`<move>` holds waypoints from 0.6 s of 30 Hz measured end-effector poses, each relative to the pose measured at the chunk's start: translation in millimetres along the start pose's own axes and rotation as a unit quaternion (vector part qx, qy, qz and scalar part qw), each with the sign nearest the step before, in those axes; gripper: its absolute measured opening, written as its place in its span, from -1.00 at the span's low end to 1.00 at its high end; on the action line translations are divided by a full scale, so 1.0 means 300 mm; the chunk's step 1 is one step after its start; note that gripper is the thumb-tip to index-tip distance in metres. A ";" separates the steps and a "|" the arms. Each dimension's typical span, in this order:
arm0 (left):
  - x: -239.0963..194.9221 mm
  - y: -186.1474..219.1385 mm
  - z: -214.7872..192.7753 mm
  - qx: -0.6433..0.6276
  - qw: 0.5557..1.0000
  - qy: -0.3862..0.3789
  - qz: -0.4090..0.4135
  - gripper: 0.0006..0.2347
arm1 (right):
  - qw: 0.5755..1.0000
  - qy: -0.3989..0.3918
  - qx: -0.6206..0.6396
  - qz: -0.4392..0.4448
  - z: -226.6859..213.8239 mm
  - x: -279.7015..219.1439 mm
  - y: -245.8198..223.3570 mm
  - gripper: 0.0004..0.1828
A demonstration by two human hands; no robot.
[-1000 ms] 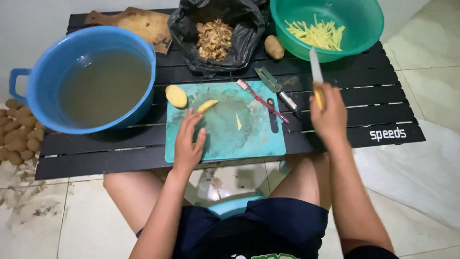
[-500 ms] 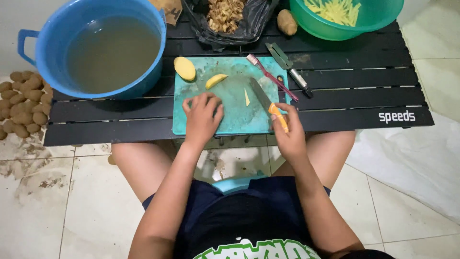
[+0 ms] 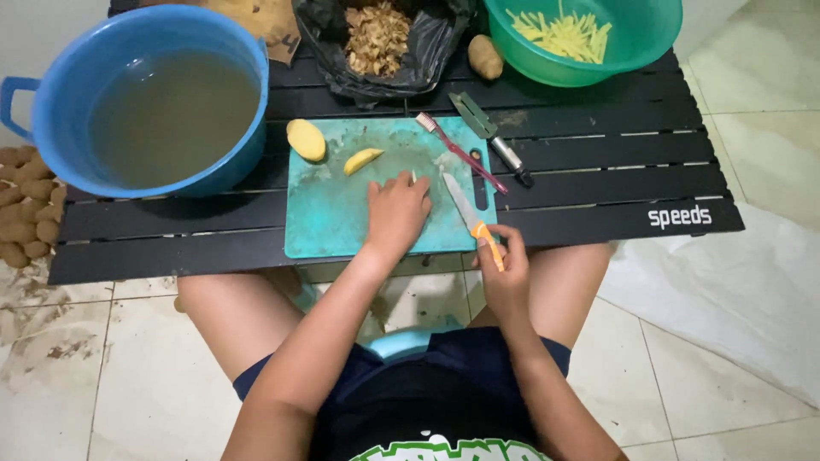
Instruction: Slicing potato wedges into thin strips to make french fries on a cutting board.
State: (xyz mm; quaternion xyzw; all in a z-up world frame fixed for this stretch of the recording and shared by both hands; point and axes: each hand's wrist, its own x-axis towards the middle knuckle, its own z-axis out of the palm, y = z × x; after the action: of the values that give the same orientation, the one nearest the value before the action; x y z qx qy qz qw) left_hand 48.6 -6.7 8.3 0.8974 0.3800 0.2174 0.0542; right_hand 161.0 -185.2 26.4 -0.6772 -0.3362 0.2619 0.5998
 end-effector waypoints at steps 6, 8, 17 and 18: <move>0.069 0.000 -0.055 -0.133 0.988 0.062 -0.054 -0.94 | 0.993 0.030 -0.098 0.055 0.015 -0.041 -0.103 -0.71; 0.104 0.067 -0.147 -0.175 0.979 0.105 -0.028 -0.96 | 0.994 0.045 -0.090 0.039 0.018 -0.040 -0.050 -0.71; 0.567 0.370 -0.357 -0.176 0.935 0.275 0.140 -0.97 | 0.996 0.020 -0.080 0.043 -0.003 -0.022 -0.020 -0.67; 0.604 0.367 -0.358 -0.176 0.935 0.274 0.142 -0.97 | 0.996 0.023 -0.079 0.043 -0.006 -0.020 -0.010 -0.67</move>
State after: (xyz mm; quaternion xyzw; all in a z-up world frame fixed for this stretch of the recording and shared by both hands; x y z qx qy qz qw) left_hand 186.4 36.3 197.0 0.8237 0.2042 0.5239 0.0735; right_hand 158.2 -190.9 29.2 -0.7421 -0.3126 0.2445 0.5402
